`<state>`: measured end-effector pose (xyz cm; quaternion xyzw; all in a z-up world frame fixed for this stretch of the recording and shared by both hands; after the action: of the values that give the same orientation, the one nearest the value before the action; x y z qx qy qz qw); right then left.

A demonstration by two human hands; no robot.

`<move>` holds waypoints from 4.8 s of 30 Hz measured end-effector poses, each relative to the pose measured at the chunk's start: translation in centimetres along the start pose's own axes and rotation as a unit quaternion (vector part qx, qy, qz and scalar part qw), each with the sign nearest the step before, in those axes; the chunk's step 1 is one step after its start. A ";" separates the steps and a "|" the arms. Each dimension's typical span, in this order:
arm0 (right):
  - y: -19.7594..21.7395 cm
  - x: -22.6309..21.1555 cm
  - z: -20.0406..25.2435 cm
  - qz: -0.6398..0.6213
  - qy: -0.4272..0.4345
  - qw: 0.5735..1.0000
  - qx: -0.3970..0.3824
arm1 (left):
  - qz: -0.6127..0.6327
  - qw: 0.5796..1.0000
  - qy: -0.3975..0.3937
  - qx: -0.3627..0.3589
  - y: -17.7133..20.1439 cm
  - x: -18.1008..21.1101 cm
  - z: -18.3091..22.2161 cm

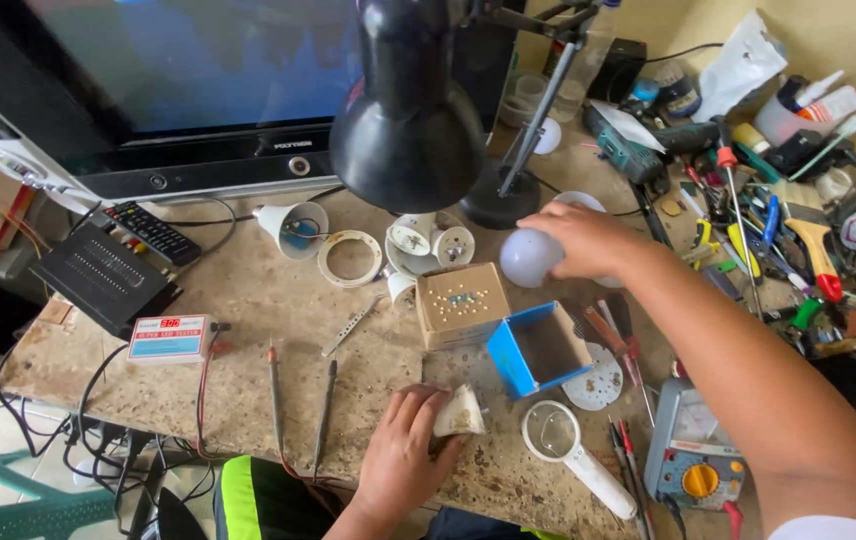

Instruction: Assembling and testing LED bulbs by fitting LED boards into housings and checking them with a power source.

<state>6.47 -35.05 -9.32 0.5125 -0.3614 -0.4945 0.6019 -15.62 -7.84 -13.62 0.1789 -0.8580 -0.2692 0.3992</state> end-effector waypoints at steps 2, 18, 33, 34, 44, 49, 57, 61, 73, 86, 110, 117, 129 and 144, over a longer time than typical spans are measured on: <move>2.3 -0.1 1.1 -0.013 -0.030 0.999 -0.007 | -0.001 1.000 0.007 0.007 0.3 0.0 -0.2; 6.4 10.6 -10.5 -0.073 -0.236 0.962 0.118 | -0.061 0.988 0.028 0.137 -3.6 -3.2 2.2; 4.3 12.9 -10.4 -0.272 -0.283 0.882 0.261 | 0.018 0.996 0.069 0.048 -1.0 -2.6 0.8; 5.1 12.5 -7.8 -0.272 -0.287 0.884 0.249 | 0.020 0.996 0.079 0.040 -0.4 -2.6 0.5; 5.6 -14.4 21.0 -0.363 0.023 0.904 0.223 | 0.200 0.979 0.015 0.050 1.7 -1.5 2.1; -0.9 -18.8 23.4 -0.346 -0.011 0.921 0.179 | 0.252 0.967 -0.029 0.039 2.7 0.8 2.9; -4.1 -19.1 24.8 -0.456 -0.078 0.874 0.150 | 0.255 0.966 0.002 0.033 3.5 1.1 4.0; -4.4 -19.2 24.6 -0.477 -0.085 0.862 0.151 | 0.244 0.969 0.005 0.037 3.6 1.1 4.2; 1.6 -12.2 25.7 -0.385 -0.075 0.875 0.283 | 0.187 0.981 0.034 0.031 2.3 -0.8 3.5; 0.5 2.4 9.8 -0.063 -0.176 0.977 0.106 | 0.135 0.982 0.110 0.069 1.1 -3.5 4.0; 5.9 -9.8 20.4 -0.433 -0.118 0.883 0.134 | 0.267 0.958 0.099 0.037 4.1 -0.4 0.6; -0.7 -17.7 21.0 -0.488 -0.039 0.866 0.100 | 0.285 0.958 0.023 0.004 5.0 1.6 -0.1; -3.8 -18.3 19.9 -0.556 0.009 0.828 0.075 | 0.285 0.950 0.106 0.075 7.3 2.7 0.0; -0.7 -21.1 21.3 -0.413 -0.088 0.906 -0.021 | 0.211 0.968 0.136 0.009 5.1 1.4 0.7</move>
<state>-19.08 -20.20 -3.96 0.5572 -0.1584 -0.7498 0.3198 -17.50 -4.32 -10.02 0.0318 -0.8163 -0.1446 0.5583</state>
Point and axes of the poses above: each hand's wrist, its own z-axis away from the middle knuckle, its own y-axis out of the back of the hand, x = y × z, the point moved 7 cm from there along -z, towards the middle knuckle, and after that the axes turned 9 degrees about x, right-handed, at the moved point
